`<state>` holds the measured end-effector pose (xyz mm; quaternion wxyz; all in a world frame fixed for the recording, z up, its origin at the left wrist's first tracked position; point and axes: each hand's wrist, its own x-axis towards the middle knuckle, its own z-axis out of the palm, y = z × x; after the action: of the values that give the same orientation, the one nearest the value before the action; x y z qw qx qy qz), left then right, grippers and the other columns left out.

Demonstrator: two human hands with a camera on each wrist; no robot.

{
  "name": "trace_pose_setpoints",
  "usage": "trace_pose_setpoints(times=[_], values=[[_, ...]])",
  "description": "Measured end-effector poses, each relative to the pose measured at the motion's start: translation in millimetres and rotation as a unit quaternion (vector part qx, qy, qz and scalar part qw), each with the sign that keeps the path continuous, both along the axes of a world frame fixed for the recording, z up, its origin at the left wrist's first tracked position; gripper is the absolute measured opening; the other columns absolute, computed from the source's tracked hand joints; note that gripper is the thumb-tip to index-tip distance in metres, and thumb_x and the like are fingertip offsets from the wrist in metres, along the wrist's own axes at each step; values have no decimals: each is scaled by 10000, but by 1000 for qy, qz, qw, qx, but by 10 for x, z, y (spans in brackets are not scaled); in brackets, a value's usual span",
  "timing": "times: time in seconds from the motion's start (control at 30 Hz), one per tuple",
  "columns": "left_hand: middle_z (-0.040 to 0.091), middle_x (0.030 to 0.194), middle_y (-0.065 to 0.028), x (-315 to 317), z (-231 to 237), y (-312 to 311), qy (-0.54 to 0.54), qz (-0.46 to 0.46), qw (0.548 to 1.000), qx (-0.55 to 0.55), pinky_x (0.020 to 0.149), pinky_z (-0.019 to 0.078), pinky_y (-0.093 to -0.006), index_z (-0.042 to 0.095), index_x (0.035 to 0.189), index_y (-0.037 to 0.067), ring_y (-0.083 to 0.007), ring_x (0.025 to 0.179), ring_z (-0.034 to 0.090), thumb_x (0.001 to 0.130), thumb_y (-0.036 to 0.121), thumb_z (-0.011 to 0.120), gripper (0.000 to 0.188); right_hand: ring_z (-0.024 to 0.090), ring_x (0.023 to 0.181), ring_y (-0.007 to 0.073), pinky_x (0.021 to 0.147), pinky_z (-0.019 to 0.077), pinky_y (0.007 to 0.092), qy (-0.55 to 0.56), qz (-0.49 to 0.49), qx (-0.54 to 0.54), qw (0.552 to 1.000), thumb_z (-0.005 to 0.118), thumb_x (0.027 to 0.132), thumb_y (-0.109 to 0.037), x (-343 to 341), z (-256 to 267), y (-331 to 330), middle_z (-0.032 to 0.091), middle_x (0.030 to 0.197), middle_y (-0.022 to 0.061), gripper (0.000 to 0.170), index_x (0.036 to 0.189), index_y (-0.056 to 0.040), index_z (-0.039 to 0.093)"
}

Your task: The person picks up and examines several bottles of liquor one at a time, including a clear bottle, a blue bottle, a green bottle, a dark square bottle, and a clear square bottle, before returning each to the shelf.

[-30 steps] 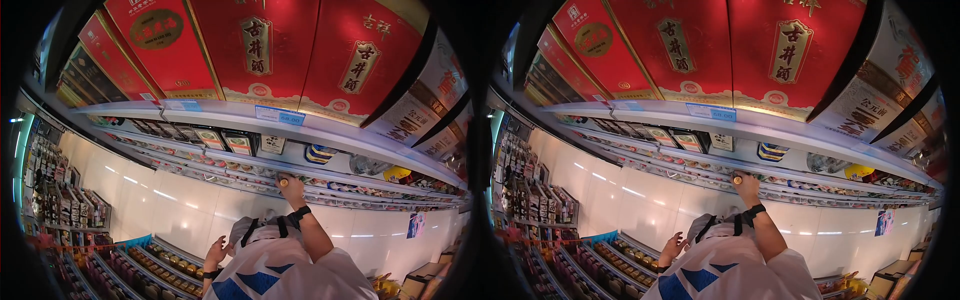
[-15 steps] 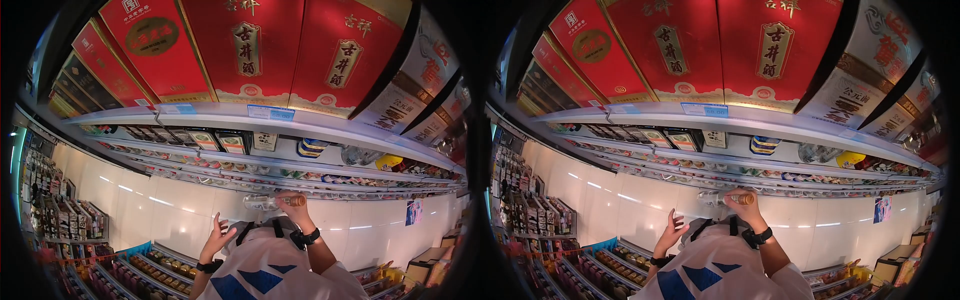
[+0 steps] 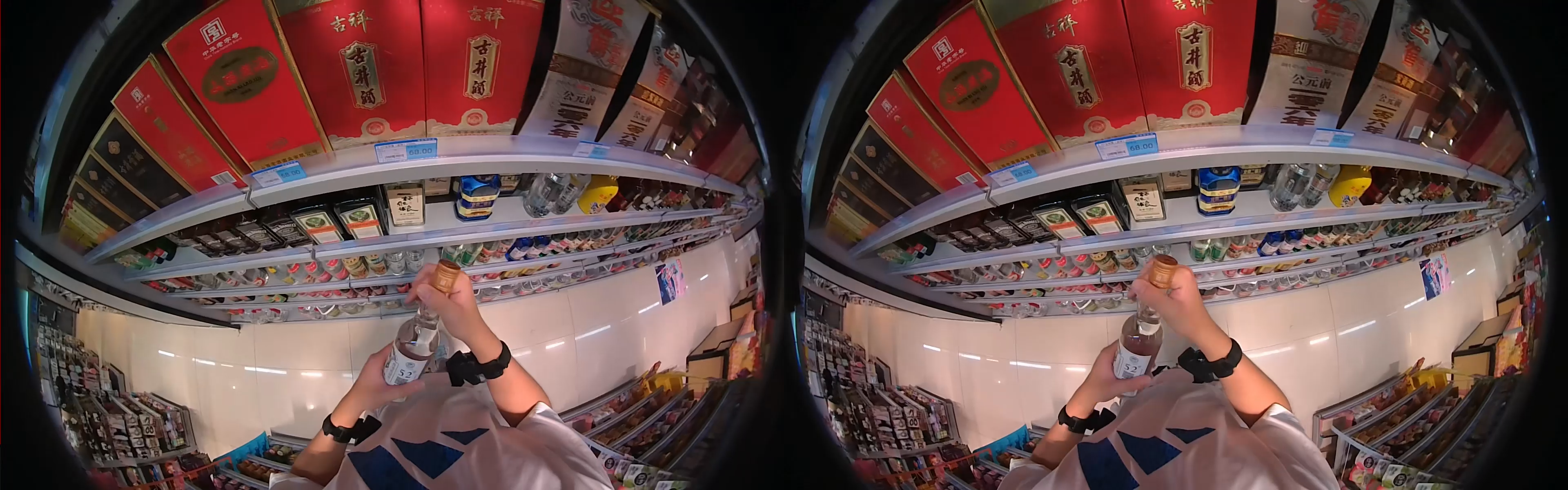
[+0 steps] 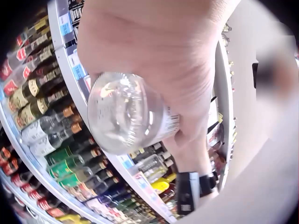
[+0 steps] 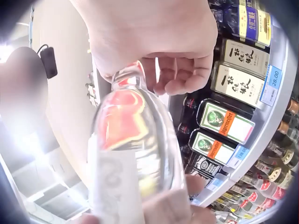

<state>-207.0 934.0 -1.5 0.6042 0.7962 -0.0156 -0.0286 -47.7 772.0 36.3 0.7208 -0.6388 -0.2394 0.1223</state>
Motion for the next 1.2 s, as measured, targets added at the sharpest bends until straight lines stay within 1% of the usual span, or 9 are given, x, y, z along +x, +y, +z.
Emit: trace_pose_setpoints(times=[0.2, 0.4, 0.5, 0.57, 0.67, 0.8, 0.93, 1.07, 1.2], values=[[599, 913, -88, -299, 77, -51, 272, -180, 710, -625, 613, 534, -324, 453, 1373, 16, -221, 722, 644, 780, 582, 795, 888, 693, 852, 327, 850, 565, 443, 237, 226, 327, 887, 673, 939, -411, -358, 124, 205, 661, 833, 126, 375, 1097, -81, 592], [593, 888, -92, -517, 89, -118, 231, -167, 767, -575, 579, 524, -315, 454, 1362, 31, -220, 668, 630, 783, 740, 722, 954, 717, 814, 306, 737, 567, 408, 304, 201, 323, 874, 609, 1047, -269, -786, 191, 256, 687, 868, 131, 238, 1198, -116, 508], [650, 974, -116, -522, 100, -82, 224, -121, 820, -512, 626, 553, -328, 462, 1381, 26, -251, 746, 690, 831, 641, 758, 877, 695, 747, 214, 708, 526, 346, 291, 50, 209, 932, 610, 1046, -227, -859, 285, 215, 673, 830, 110, 157, 1102, -106, 528], [678, 1052, -142, -520, 179, -99, 143, -36, 948, -281, 686, 583, -348, 470, 1390, 25, -266, 849, 728, 878, 468, 796, 752, 696, 752, 205, 710, 522, 338, 254, -13, 175, 951, 620, 1040, -238, -910, 332, 207, 677, 832, 109, 166, 1093, -107, 532], [681, 1057, -135, -527, 206, -129, 109, -33, 979, -170, 731, 598, -352, 479, 1381, 27, -241, 859, 730, 888, 294, 810, 651, 699, 757, 205, 711, 521, 334, 207, -87, 136, 965, 639, 1025, -247, -978, 359, 179, 682, 834, 105, 185, 1093, -107, 538], [676, 1038, -113, -611, 282, -82, 202, -100, 906, -357, 604, 585, -324, 482, 1360, -2, -214, 790, 718, 862, 426, 806, 732, 707, 768, 232, 721, 536, 366, 254, -30, 241, 936, 656, 1000, -256, -969, 354, 28, 690, 844, 95, 228, 1125, -104, 541], [621, 687, -172, -626, -118, 47, 284, -263, 688, -613, 369, 457, -287, 439, 1332, -116, -238, 421, 569, 742, 837, 607, 1133, 645, 682, 228, 704, 547, 381, 275, -41, 375, 884, 617, 1018, -291, -913, 148, -44, 617, 757, 35, 216, 1156, -148, 534], [685, 817, -197, -572, -17, 54, 279, -293, 745, -530, 466, 546, -311, 399, 1415, -106, -244, 550, 668, 804, 755, 655, 1087, 499, 502, 165, 585, 524, 367, 270, -23, 406, 873, 580, 1049, -290, -866, 46, -91, 534, 694, -11, 149, 1119, -172, 520], [657, 1247, -163, -592, -195, 127, 263, -206, 854, -399, 863, 607, -406, 412, 1489, 1, -235, 1018, 718, 916, 246, 781, 725, 581, 531, 138, 562, 508, 315, 271, -136, 252, 919, 657, 1024, -270, -852, 67, -163, 593, 722, -14, 161, 1033, -145, 555]])
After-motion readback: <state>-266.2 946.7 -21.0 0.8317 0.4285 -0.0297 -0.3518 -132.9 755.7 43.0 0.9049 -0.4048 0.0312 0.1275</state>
